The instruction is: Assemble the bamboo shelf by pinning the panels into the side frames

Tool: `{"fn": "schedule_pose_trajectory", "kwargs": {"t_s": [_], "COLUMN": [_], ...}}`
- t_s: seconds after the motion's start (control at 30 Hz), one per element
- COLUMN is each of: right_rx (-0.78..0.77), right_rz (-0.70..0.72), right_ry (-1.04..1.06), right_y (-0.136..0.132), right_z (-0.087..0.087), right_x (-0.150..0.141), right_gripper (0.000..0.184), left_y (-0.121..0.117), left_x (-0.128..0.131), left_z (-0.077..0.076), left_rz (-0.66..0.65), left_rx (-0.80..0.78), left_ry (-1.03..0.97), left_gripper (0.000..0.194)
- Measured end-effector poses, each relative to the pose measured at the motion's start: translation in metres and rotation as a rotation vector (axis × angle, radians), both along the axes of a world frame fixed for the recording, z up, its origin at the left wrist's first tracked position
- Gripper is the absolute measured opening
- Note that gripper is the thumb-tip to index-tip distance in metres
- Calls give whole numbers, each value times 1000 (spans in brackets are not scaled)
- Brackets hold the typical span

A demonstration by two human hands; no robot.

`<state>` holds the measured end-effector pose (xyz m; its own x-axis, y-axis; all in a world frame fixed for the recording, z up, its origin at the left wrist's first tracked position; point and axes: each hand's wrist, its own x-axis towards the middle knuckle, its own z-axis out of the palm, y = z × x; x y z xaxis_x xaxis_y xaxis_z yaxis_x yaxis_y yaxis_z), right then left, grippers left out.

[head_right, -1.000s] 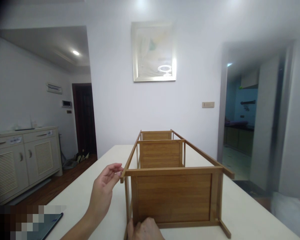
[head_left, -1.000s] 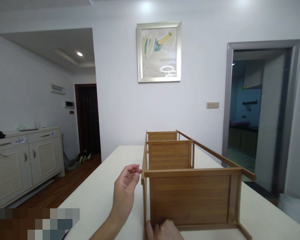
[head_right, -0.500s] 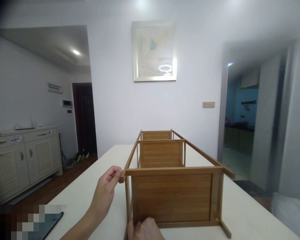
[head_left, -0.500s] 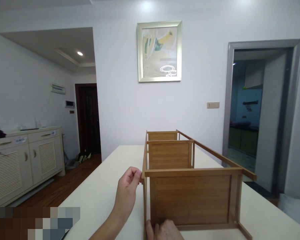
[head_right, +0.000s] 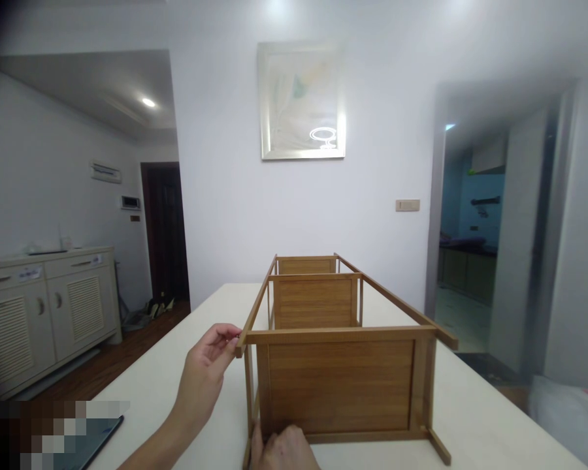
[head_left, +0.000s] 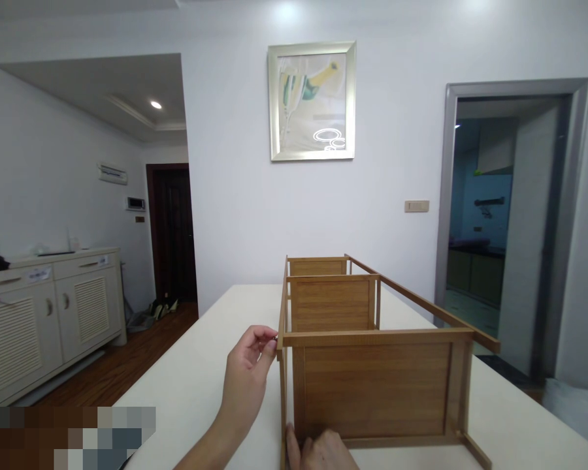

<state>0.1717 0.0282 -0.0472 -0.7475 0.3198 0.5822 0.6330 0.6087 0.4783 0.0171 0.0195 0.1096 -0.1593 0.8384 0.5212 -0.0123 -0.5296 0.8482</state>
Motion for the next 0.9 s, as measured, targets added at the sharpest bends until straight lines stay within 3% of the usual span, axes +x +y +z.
{"fn": "schedule_pose_trajectory", "kwargs": {"t_s": [0.13, 0.7, 0.9], "right_rx": [87, 68, 137], "right_rz": [-49, -8, 17], "right_ry": [-36, -28, -56], "right_y": [0, -3, -8], "right_z": [-2, 7, 20], "right_x": [0, -2, -1], "right_gripper": [16, 12, 13], "left_y": [-1, 0, 1], "left_x": [0, 1, 0], "left_z": [1, 0, 0], "left_rz": [-15, -37, -38], "left_rx": [-26, -74, -75], "left_ry": [-13, -1, -31], "left_gripper": [25, 33, 32]}}
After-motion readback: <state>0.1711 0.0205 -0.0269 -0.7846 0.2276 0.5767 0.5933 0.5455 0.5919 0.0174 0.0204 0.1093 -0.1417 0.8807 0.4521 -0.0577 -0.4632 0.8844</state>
